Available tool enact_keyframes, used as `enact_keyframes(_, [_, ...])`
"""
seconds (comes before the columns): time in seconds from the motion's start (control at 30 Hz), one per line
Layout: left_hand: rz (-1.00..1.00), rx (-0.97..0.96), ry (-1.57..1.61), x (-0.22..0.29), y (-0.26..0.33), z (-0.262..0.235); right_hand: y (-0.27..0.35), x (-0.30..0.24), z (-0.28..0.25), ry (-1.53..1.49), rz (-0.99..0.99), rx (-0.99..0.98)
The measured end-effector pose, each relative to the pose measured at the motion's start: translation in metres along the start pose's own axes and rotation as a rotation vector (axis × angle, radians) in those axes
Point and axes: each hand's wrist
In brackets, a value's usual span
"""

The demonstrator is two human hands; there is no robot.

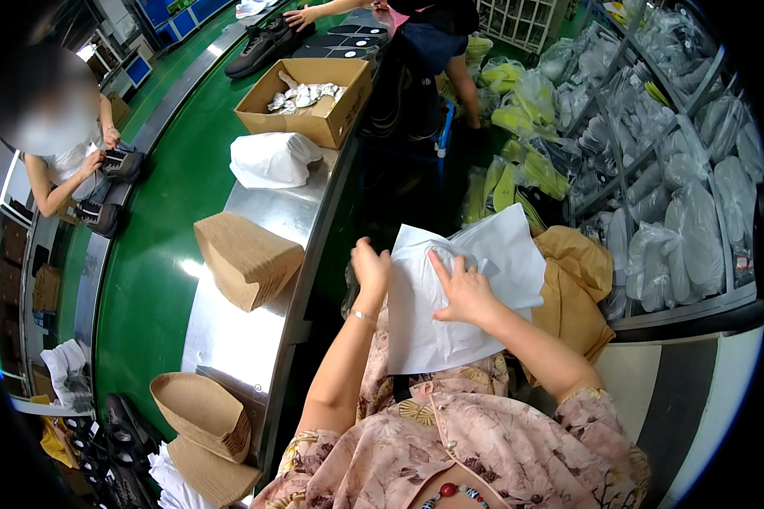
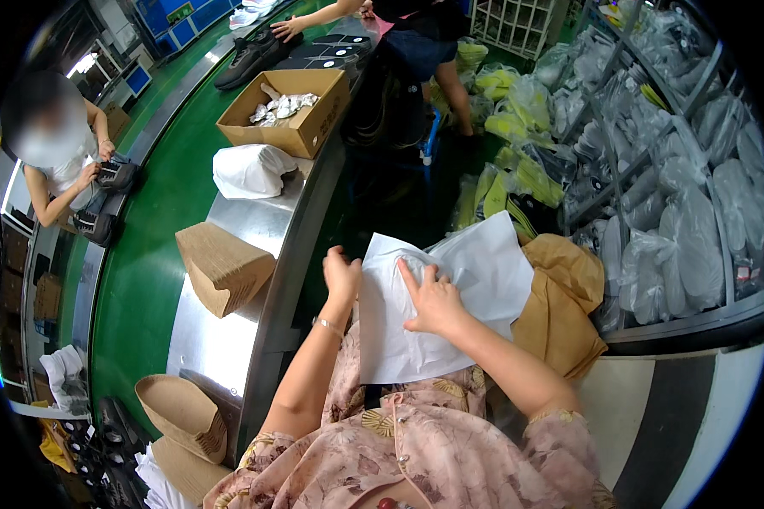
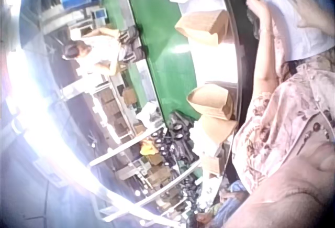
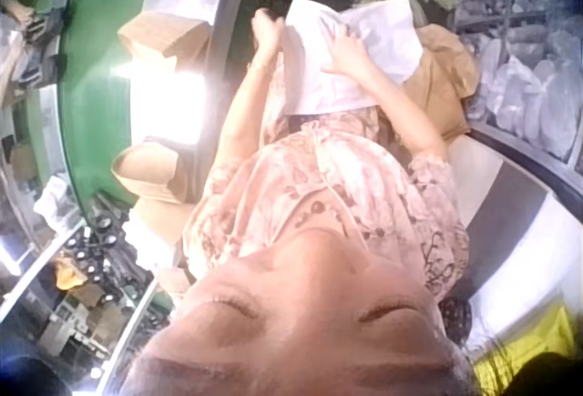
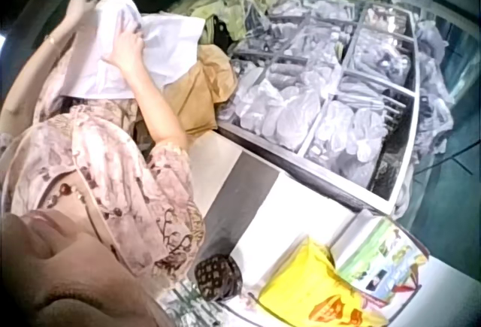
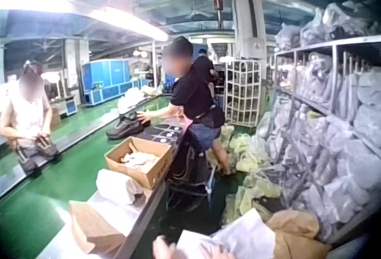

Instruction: The person prepares shoe components for assembly by wrapping cardboard shoe trees in protective paper, inserting them into finished shoes on a conveyor belt, and stacking the prepared units.

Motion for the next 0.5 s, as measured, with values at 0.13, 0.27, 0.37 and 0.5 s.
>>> enact_keyframes(0.13, [0.043,-0.089,0.387,0.046,0.058,-0.061,0.003,0.014,0.012,-0.095,0.061,0.046])
enact_keyframes(0.27, [-0.12,-0.361,0.478,0.047,0.12,-0.054,0.005,-0.005,-0.012,-0.123,0.087,0.169])
enact_keyframes(0.37, [-0.386,-0.459,1.001,0.057,0.111,-0.051,0.0,-0.034,-0.024,-0.059,0.081,0.396])
enact_keyframes(0.5, [-0.295,-0.279,1.304,0.06,0.077,-0.06,-0.004,-0.023,-0.049,-0.52,-0.151,0.581])
Point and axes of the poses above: each hand's wrist, its own y-axis away from the middle knuckle, its own z-axis out of the palm, x = y × z, and after that the axes turned 1 degree about -z, right-handed
